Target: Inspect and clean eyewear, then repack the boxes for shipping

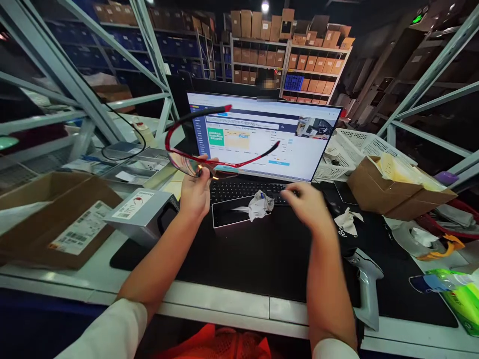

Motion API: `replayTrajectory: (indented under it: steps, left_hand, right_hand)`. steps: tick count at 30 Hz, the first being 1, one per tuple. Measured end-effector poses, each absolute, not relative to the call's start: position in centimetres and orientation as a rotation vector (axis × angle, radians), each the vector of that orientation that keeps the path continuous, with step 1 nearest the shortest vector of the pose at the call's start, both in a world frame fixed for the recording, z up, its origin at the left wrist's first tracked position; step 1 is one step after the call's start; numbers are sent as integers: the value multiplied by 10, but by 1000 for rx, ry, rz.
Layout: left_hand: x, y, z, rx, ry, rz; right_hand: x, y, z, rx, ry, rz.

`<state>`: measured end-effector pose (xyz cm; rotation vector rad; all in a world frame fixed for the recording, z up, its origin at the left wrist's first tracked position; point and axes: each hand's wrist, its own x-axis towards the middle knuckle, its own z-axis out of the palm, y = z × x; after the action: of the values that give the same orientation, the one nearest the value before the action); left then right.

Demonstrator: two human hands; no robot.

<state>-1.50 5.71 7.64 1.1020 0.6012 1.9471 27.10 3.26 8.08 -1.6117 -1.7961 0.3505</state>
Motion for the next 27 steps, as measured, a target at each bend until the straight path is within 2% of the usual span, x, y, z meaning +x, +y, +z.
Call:
replayTrajectory:
  steps: [2, 5, 9, 12, 17, 22, 27]
  left_hand:
    - [-14, 56, 74, 1152, 614, 1940]
    - [-15, 54, 73, 1228, 637, 1936]
    - [-17, 52, 76, 1282, 645, 1934]
    - [-16, 52, 78, 1256, 613, 1928]
    - [-15, 48, 85, 1045, 511, 1851]
    - [-3, 36, 84, 885, 362, 1577]
    - [19, 22, 70, 989, 355, 1286]
  right_hand:
    - [212, 35, 67, -1432, -2079, 390]
    - [159, 35, 41, -1576, -2284, 166]
    - [147, 35, 21, -1659, -2425, 17]
    - [160, 34, 31, -1578, -2375, 29]
    - [201, 32, 68, -1480, -1823, 418]
    - [220, 31, 77, -1167, -1341, 815]
    - [207, 29, 70, -1017, -1324, 1317]
